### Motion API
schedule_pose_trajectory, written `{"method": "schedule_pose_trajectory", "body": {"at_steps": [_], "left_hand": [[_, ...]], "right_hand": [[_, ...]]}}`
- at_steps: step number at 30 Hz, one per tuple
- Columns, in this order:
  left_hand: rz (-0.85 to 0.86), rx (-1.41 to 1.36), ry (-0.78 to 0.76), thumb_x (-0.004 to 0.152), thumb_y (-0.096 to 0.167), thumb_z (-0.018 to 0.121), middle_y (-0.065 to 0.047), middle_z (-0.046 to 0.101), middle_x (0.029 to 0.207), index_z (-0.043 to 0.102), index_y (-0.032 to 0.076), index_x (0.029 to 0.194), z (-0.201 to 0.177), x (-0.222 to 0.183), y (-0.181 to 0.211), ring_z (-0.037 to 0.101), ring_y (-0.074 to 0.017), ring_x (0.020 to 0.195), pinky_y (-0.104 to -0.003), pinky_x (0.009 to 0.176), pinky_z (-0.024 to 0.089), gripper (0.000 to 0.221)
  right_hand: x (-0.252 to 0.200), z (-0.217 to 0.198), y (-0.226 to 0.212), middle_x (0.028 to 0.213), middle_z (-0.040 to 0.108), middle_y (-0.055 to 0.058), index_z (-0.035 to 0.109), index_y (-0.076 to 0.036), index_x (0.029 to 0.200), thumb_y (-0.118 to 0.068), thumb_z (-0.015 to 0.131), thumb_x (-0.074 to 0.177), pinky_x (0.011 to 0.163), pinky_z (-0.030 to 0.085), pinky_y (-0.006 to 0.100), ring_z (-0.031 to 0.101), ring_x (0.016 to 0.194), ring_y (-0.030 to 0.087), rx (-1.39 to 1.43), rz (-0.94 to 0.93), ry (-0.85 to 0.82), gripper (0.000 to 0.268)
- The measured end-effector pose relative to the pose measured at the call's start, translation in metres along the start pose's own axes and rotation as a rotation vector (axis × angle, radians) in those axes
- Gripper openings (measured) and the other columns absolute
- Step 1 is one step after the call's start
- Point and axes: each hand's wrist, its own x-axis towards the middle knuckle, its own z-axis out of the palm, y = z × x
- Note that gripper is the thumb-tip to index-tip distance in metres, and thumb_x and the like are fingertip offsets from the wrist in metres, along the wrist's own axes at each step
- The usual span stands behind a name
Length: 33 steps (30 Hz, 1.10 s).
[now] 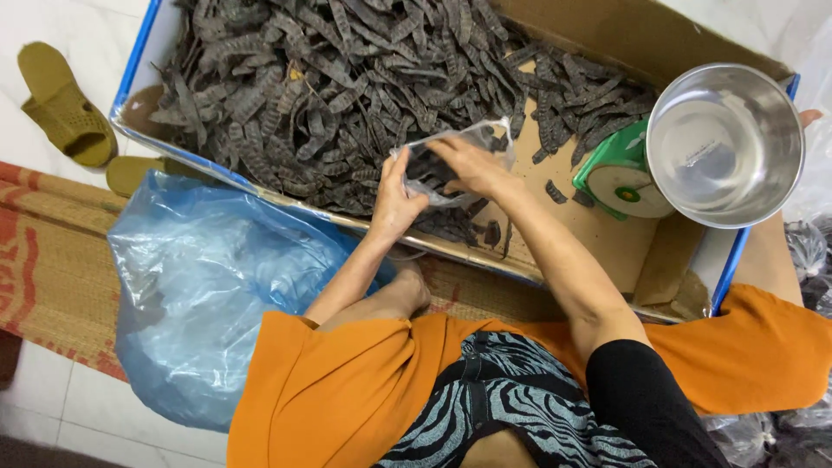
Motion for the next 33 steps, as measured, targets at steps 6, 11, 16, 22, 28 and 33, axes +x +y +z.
{"method": "schedule_pose_trajectory", "body": {"at_steps": [6,11,16,22,28,33], "left_hand": [[-0.054,-0.128,-0.087,0.072,-0.008,0.066,-0.015,0.048,0.138,0.040,-0.005,0.154,-0.003,-0.004,0.009,0.061,-0.0146,0.094,-0.022,0.073,0.054,0.086],[-0.123,-0.173,-0.178,0.075,-0.011,0.059,-0.010,0.054,0.133,0.055,-0.005,0.143,-0.003,-0.007,0.028,0.065,-0.0141,0.081,-0.025,0.065,0.056,0.068],[-0.133,-0.145,-0.280,0.077,-0.011,0.059,-0.009,0.055,0.128,0.058,-0.004,0.139,-0.002,-0.002,0.029,0.066,-0.0124,0.075,-0.027,0.060,0.058,0.062],[0.011,-0.100,-0.397,0.080,-0.009,0.059,-0.009,0.057,0.126,0.063,0.000,0.141,-0.003,-0.005,0.028,0.063,-0.0118,0.083,-0.027,0.066,0.057,0.062],[-0.096,-0.136,-0.383,0.075,-0.008,0.058,-0.012,0.060,0.134,0.063,-0.003,0.134,-0.003,-0.005,0.026,0.058,-0.0137,0.073,-0.030,0.059,0.057,0.060],[-0.259,-0.100,-0.469,0.084,-0.005,0.064,-0.027,0.074,0.108,0.066,-0.012,0.127,-0.002,-0.007,0.011,0.072,-0.0220,0.080,-0.032,0.069,0.060,0.044]], "right_hand": [[-0.065,-0.046,-0.007,0.153,0.045,0.015,0.041,-0.016,0.153,-0.009,0.091,0.063,0.114,0.038,0.044,0.044,0.138,0.039,-0.161,0.090,-0.051,0.103],[-0.102,-0.054,-0.023,0.149,0.044,0.021,0.038,-0.009,0.151,-0.023,0.094,0.061,0.110,0.040,0.044,0.046,0.134,0.040,-0.020,0.158,-0.131,0.107],[-0.097,-0.054,-0.021,0.122,0.066,0.018,0.069,-0.005,0.116,-0.019,0.083,0.076,0.094,0.050,0.046,0.063,0.112,0.037,0.001,-0.133,0.089,0.045],[-0.009,-0.059,-0.037,0.100,0.072,0.018,0.071,-0.001,0.105,-0.011,0.069,0.095,0.079,0.055,0.045,0.070,0.090,0.035,0.267,-0.218,0.443,0.015],[0.100,-0.014,-0.070,0.101,0.069,0.030,0.066,0.005,0.099,-0.049,0.088,0.082,0.084,0.053,0.050,0.065,0.101,0.047,0.063,0.108,0.214,0.061],[0.138,0.030,-0.074,0.104,0.067,0.031,0.058,0.010,0.106,-0.051,0.091,0.063,0.079,0.055,0.050,0.066,0.096,0.047,0.014,0.127,0.323,0.082]]}}
